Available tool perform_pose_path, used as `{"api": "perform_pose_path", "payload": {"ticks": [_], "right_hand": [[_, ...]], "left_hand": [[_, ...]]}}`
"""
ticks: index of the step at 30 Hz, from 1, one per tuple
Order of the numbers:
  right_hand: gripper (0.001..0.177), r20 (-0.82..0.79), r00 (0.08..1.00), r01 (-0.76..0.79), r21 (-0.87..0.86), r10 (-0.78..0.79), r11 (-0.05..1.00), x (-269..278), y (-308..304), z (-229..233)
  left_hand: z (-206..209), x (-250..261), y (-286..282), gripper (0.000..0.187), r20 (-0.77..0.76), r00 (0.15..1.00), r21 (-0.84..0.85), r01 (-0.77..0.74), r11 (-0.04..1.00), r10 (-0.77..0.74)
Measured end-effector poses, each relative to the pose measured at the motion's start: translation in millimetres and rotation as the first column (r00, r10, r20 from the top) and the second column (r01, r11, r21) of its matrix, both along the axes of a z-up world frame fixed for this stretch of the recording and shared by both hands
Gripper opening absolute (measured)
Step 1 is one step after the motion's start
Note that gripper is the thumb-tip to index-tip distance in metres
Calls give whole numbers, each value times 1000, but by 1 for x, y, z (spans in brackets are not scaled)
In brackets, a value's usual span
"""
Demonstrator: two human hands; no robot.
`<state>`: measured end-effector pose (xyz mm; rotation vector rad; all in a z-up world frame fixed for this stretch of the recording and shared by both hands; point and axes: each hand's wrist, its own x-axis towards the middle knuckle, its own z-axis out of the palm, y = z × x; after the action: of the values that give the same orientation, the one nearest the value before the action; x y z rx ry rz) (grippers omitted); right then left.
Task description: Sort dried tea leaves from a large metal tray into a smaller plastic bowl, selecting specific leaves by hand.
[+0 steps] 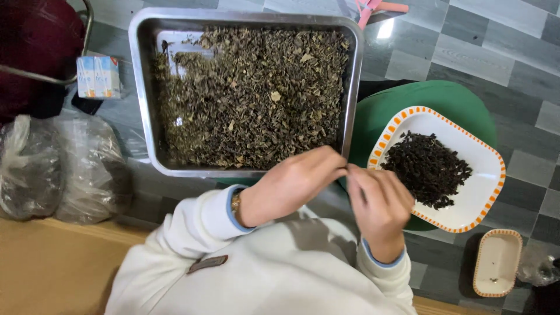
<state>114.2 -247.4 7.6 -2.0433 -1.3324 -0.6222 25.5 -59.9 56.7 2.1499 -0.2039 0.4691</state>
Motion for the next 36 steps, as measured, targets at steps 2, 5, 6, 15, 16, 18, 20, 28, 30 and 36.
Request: {"api": "perform_pose_path", "payload": {"ticks": [2, 5, 6, 15, 16, 18, 20, 28, 30, 36], "right_hand": [[12, -6, 1000, 11, -6, -11, 1000, 6, -22, -2], [13, -67, 981, 177, -92, -183, 980, 2, -54, 4], [21, -109, 933, 320, -179, -342, 930, -1, -64, 8], [16, 8, 879, 456, -306, -477, 836, 31, -133, 7], [16, 8, 881, 453, -307, -473, 837, 32, -131, 16], [21, -31, 911, 376, -353, -412, 857, 32, -128, 34], [20, -27, 937, 312, -385, -348, 869, 37, -110, 55], [17, -110, 989, -136, -408, 99, 903, 64, 18, 103], [22, -138, 956, -293, -386, 259, 874, 73, 50, 98], [27, -80, 930, -351, -489, 360, 799, 77, 118, 66]], "left_hand": [[-3, 10, -12, 14, 27, 999, 53, 18, 998, -19], [-8, 26, -33, 17, 83, 996, 171, 14, 985, -28], [-9, 32, -40, 19, 114, 993, 232, -10, 973, -17], [-56, 69, -115, 23, 253, 963, 370, -185, 911, 93], [-56, 67, -112, 23, 252, 963, 368, -189, 910, 98], [-56, 65, -109, 27, 159, 987, 296, -29, 955, -19], [-47, 54, -95, 25, 148, 987, 265, 26, 964, -67], [-31, -9, -10, 12, 99, 993, 79, 59, 995, -67], [-24, -28, 18, 10, 32, 999, 71, -9, 997, 7], [-16, -66, 51, 9, -160, 960, 56, -225, 973, 231]]}}
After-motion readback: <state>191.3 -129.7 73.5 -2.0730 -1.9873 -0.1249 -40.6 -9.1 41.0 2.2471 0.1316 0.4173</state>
